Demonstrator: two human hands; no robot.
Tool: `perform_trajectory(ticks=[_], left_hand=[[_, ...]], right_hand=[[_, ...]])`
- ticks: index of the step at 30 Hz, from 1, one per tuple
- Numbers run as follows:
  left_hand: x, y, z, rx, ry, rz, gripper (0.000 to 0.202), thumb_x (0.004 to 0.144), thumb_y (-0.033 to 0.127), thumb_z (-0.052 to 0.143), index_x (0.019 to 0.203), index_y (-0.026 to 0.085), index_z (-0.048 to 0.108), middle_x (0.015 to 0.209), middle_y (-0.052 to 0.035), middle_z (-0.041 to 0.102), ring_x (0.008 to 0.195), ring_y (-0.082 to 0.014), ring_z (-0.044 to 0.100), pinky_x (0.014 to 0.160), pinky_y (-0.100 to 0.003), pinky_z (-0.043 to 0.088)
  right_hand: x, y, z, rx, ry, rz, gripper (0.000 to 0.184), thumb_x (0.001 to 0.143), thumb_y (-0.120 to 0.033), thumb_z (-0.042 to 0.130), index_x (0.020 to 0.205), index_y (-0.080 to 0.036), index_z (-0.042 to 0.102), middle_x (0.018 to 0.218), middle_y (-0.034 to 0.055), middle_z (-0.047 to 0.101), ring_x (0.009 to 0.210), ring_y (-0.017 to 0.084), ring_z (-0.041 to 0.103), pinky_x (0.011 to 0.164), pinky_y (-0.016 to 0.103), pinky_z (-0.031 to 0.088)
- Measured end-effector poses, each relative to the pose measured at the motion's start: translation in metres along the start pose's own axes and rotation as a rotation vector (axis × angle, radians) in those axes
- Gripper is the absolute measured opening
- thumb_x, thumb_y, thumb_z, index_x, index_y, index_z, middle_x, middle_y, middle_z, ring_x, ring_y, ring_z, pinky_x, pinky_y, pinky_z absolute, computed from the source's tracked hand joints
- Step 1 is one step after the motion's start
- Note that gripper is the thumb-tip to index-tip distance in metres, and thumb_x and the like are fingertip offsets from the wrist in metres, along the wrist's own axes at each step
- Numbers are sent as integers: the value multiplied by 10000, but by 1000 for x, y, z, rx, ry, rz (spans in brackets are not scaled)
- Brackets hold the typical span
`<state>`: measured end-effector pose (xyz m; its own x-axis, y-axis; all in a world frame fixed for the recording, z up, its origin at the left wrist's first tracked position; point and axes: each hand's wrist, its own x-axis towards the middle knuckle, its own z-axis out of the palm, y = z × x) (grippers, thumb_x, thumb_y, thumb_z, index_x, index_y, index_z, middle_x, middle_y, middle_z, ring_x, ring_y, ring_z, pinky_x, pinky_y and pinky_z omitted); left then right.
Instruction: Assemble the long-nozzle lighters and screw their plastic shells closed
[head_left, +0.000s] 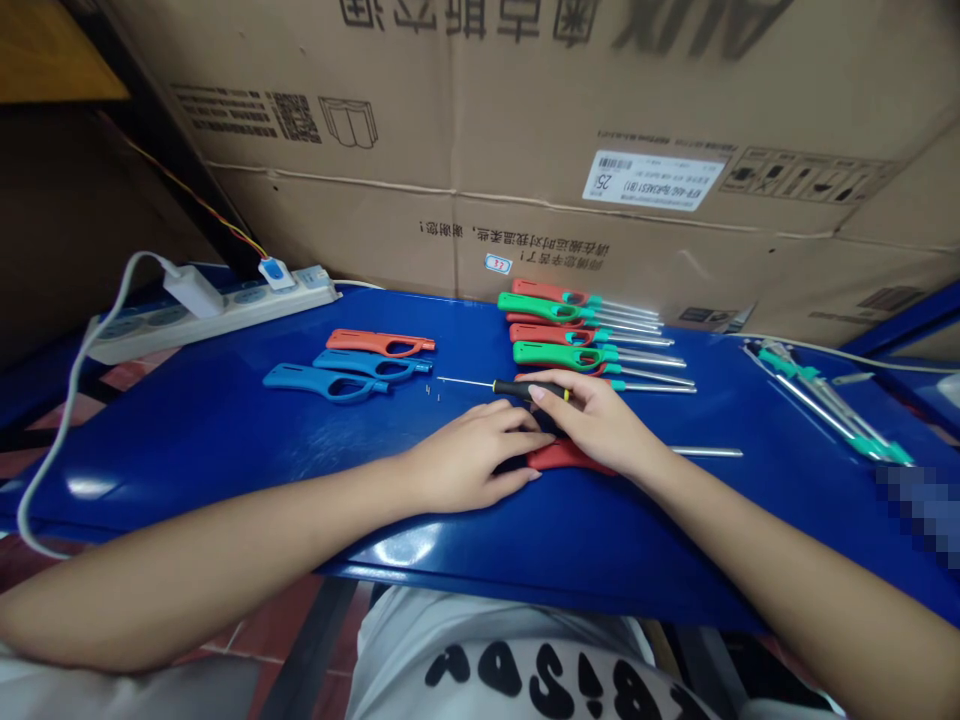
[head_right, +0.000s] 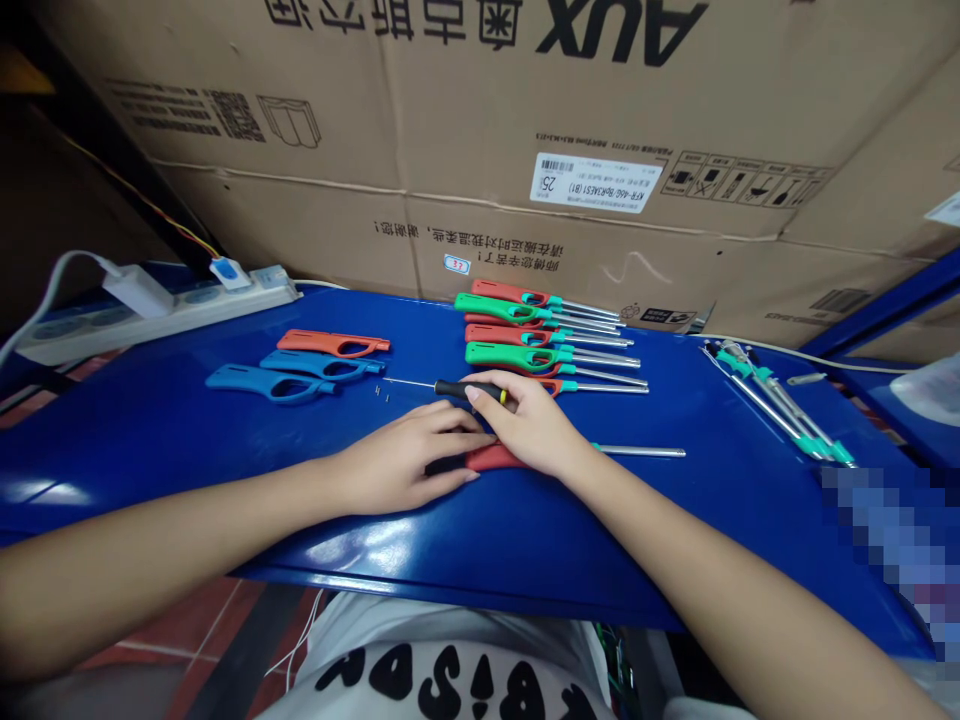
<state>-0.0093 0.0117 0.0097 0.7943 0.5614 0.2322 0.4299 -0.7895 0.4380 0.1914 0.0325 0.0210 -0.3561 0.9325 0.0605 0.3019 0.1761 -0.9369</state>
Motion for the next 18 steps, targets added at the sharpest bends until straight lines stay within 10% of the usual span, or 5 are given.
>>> perform_trajectory(ticks=[6, 10, 18], left_hand=[[0, 0, 0, 4, -3, -9, 371, 963, 278, 601, 1319, 180, 638, 1261, -115, 643, 1161, -294, 564, 1036, -477, 474], [0, 0, 2, -64, 31, -22, 374, 946, 275, 636, 1311, 193, 647, 1223, -109, 654, 1120, -273, 579, 1004, -452, 490], [5, 0, 3, -448, 339, -267, 322, 878, 350, 732, 1157, 189, 729, 1092, -88, 731, 935, -201, 676, 842, -353, 556]], right_hand=[[0, -6, 2, 65, 84, 42, 262, 872, -359, 661, 1053, -188, 743, 949, 52, 748, 806, 171, 660, 717, 304, 526], [-2, -11, -5, 259, 220, 47, 251, 845, -386, 685, 994, -195, 749, 616, -31, 566, 479, 85, 412, 453, 235, 289], [-6, -31, -39, 629, 418, 21, 174, 815, -329, 637, 735, -181, 680, 562, -48, 398, 436, 64, 293, 423, 247, 166]])
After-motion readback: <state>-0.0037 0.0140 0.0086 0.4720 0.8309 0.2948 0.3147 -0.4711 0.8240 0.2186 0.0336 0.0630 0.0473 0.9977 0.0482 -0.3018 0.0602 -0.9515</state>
